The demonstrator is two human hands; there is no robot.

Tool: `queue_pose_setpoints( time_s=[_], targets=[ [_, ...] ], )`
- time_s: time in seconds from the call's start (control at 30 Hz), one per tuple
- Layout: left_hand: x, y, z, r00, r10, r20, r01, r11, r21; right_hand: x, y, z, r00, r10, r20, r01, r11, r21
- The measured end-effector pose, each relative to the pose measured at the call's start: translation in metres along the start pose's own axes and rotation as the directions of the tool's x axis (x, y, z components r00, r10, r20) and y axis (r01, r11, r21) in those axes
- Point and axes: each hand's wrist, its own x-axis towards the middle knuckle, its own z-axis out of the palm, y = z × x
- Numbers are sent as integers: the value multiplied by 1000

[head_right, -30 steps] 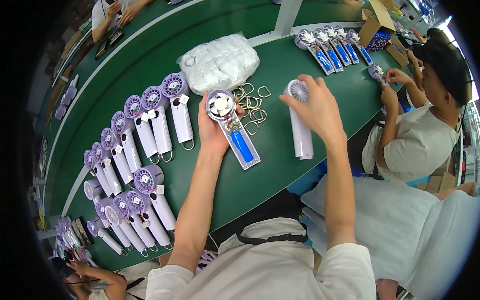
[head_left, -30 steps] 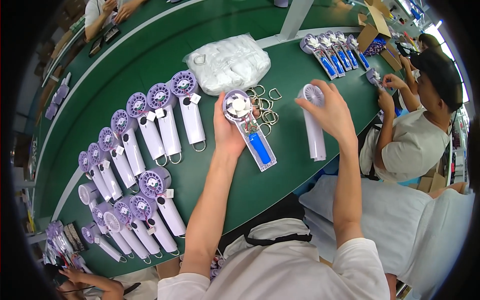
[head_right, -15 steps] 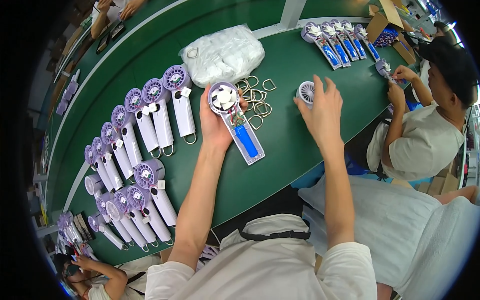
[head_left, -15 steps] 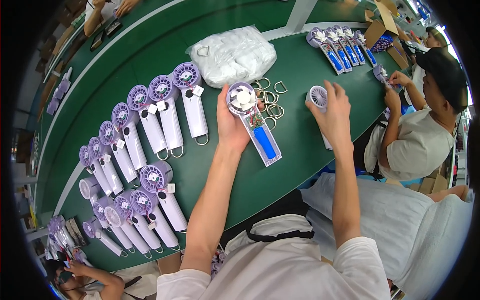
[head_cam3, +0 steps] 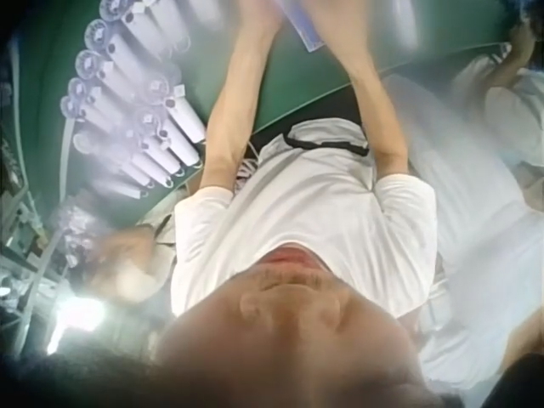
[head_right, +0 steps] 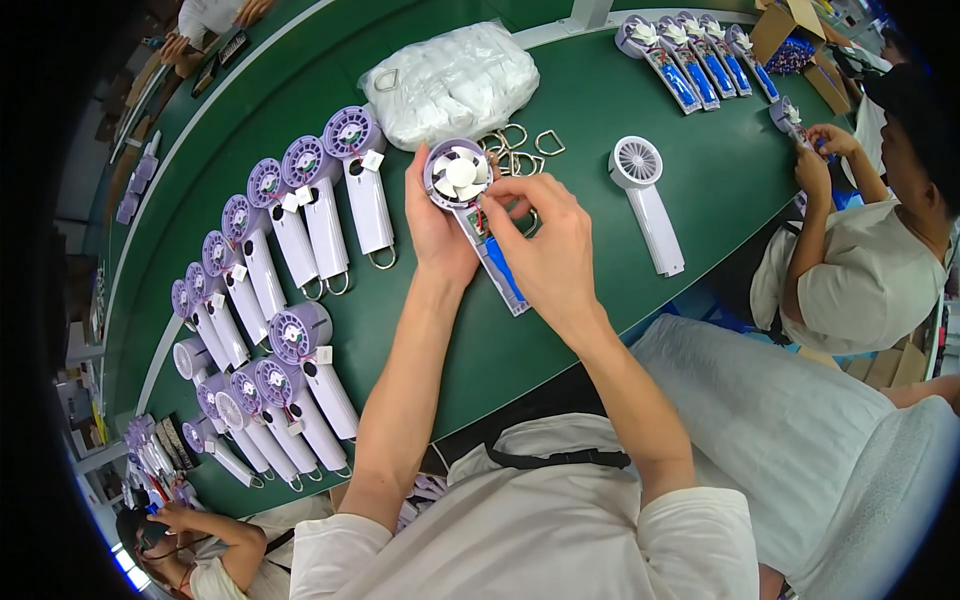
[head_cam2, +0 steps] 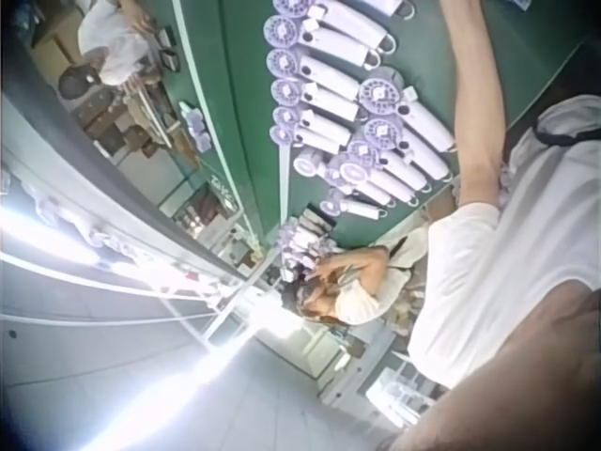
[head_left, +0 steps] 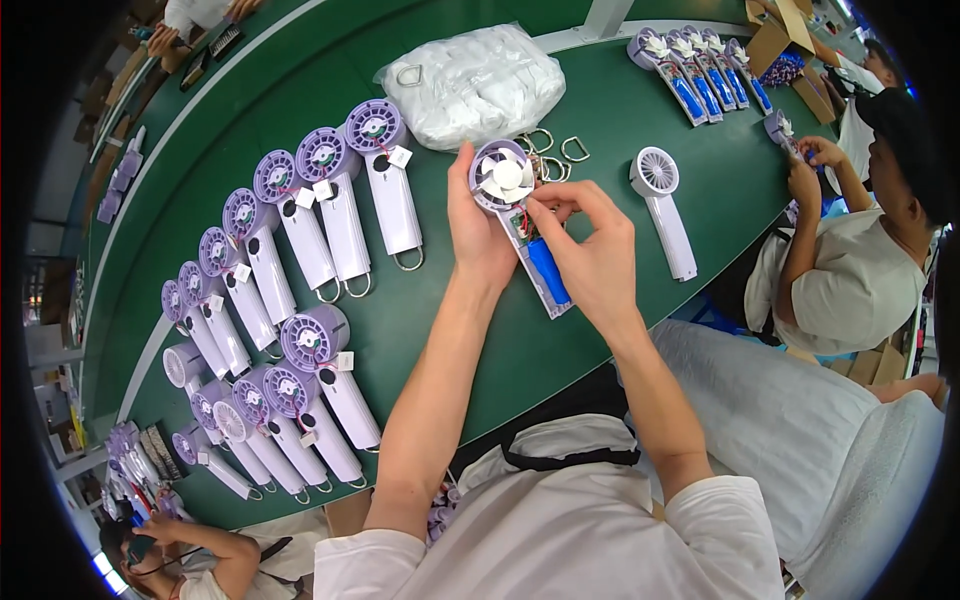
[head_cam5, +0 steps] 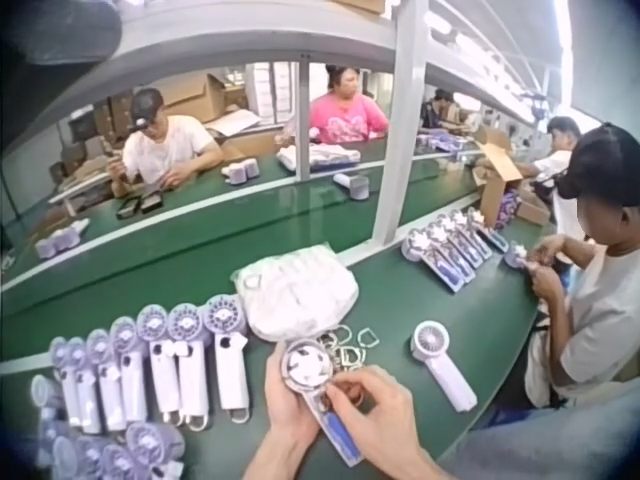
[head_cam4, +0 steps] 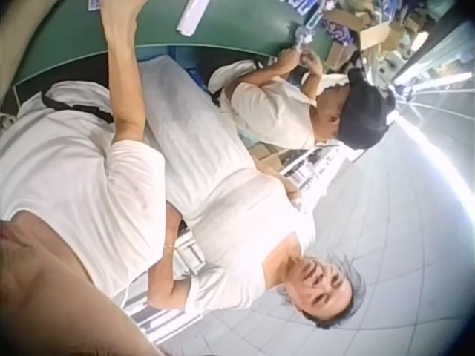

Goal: The person assembles portable electric fans by placing internal components into the fan casing, securing the outer cover pieces together, and attaching a metal ring to each fan by hand.

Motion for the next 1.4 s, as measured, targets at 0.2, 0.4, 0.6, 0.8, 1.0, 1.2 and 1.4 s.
queue_pose_setpoints(
  time_s=[0.2,0.4,0.6,0.8,1.0,1.2,1.4],
  targets=[
    [-1,-1,1,1000,22,-13,-22,1000,-7,-3,3,1,1000,-10,10,11,1000,-19],
    [-3,-2,3,1000,0,-29,0,1000,-8,-3,3,-4,996,-54,72,60,994,-86],
    [-6,0,6,1000,12,-27,-10,999,39,-4,-7,-4,994,-66,83,71,996,-50],
    [-5,-3,7,993,98,-60,-92,990,104,-8,-3,-7,985,-96,143,118,981,-157],
    [-3,-2,1,993,86,-83,-80,995,67,-16,-2,-3,992,-67,110,86,980,-177],
    [-4,-6,9,998,-67,11,68,997,-44,-15,15,-1,981,168,96,-186,954,236],
    [-2,-2,1,990,-86,109,95,992,-79,-14,5,-2,819,487,304,-557,550,622]
  ],
)
